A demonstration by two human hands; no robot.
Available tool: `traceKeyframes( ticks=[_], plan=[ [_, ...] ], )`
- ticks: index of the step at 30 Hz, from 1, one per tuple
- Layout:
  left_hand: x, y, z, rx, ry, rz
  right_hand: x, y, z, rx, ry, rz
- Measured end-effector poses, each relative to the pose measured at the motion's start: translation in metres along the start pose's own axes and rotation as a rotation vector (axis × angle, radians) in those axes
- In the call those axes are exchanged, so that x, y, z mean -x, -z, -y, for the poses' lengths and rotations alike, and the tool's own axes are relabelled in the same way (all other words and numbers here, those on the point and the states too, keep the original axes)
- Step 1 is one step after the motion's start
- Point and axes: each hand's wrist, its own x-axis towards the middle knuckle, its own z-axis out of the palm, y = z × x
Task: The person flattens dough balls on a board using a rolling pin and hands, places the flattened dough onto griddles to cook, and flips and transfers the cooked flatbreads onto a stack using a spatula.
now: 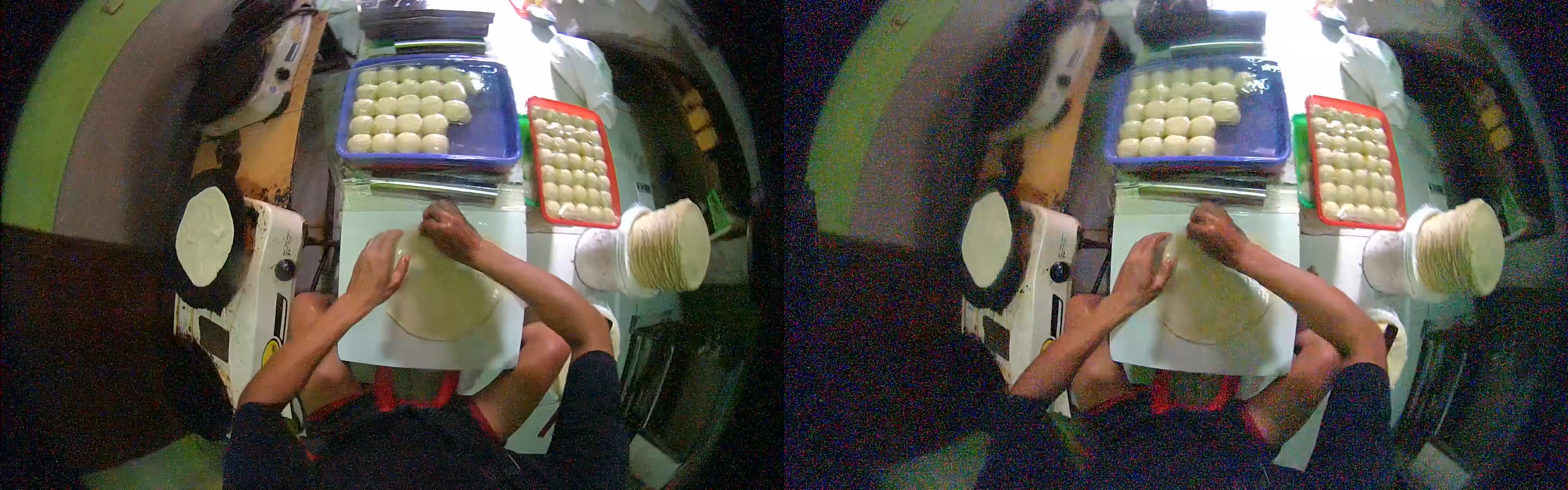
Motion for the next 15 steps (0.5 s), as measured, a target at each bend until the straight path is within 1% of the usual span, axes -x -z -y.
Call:
traceKeyframes(
  ticks=[1,4,6,8,9,10,11,12,13,14,15],
  plan=[
    [0.006,-0.008,0.004,0.007,0.047,-0.059,0.009,-0.007,-0.011,0.051,0.047,0.058],
    [0.011,-0.028,0.013,-0.172,0.069,-0.128,0.019,-0.013,-0.035,-0.221,0.156,0.279],
    [0.016,-0.034,0.019,-0.166,0.054,-0.089,0.016,0.013,-0.04,-0.476,-0.203,0.546],
    [0.026,-0.039,0.023,-0.164,0.006,-0.069,0.014,0.038,-0.044,-0.293,-0.123,0.527],
    [0.028,-0.04,0.02,-0.147,-0.014,-0.098,-0.022,0.058,-0.04,-0.129,-0.143,0.971],
    [0.033,-0.045,0.019,-0.109,-0.029,-0.081,-0.027,0.062,-0.048,-0.036,0.019,1.095],
    [0.039,-0.053,0.019,-0.072,-0.044,-0.063,-0.036,0.064,-0.047,-0.01,0.147,1.227],
    [0.045,-0.057,0.017,-0.036,-0.062,-0.045,-0.036,0.065,-0.048,-0.219,0.082,1.29],
    [0.044,-0.059,-0.001,0.137,-0.032,-0.131,-0.033,0.062,-0.053,-0.426,0.004,1.357],
    [0.043,-0.054,-0.014,0.212,0.225,-0.098,-0.02,0.064,-0.061,-0.864,-0.277,1.305],
    [0.041,-0.047,-0.026,0.288,0.48,-0.063,-0.009,0.067,-0.066,-1.293,-0.564,1.192]
  ],
)
